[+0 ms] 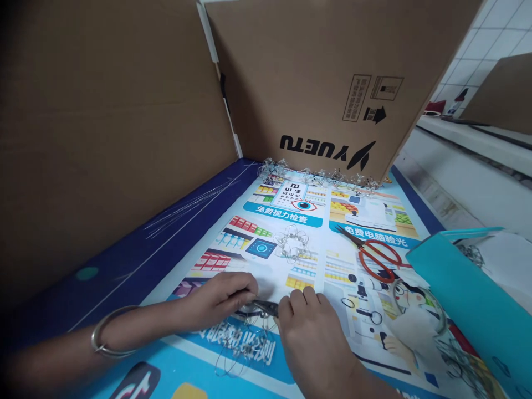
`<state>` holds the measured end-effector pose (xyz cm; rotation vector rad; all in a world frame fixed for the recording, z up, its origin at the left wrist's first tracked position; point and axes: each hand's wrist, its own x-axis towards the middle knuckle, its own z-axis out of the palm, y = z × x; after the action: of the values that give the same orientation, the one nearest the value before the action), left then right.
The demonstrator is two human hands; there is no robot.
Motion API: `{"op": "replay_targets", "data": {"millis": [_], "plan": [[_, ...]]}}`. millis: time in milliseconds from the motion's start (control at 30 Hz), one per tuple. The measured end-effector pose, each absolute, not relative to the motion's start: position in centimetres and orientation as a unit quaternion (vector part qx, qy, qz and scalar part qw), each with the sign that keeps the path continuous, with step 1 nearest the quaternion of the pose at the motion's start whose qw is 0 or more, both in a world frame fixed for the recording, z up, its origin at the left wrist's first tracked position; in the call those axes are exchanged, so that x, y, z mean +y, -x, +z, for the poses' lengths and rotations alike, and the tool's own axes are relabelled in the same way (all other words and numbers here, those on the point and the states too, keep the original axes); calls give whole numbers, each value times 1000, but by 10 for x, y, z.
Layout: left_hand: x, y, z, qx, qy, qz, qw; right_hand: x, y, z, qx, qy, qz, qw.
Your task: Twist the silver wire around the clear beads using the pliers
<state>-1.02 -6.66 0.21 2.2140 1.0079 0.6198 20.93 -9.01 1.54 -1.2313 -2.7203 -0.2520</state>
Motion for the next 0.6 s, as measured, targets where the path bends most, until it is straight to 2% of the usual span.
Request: {"op": "replay_targets", "data": {"millis": [300, 600], "plan": [[-64, 14, 7, 386, -800, 241, 392, -83, -214, 13, -912, 388, -68, 116], [-65, 14, 6, 374, -816, 251, 362, -83, -210, 16, -901, 409, -45, 139]]}}
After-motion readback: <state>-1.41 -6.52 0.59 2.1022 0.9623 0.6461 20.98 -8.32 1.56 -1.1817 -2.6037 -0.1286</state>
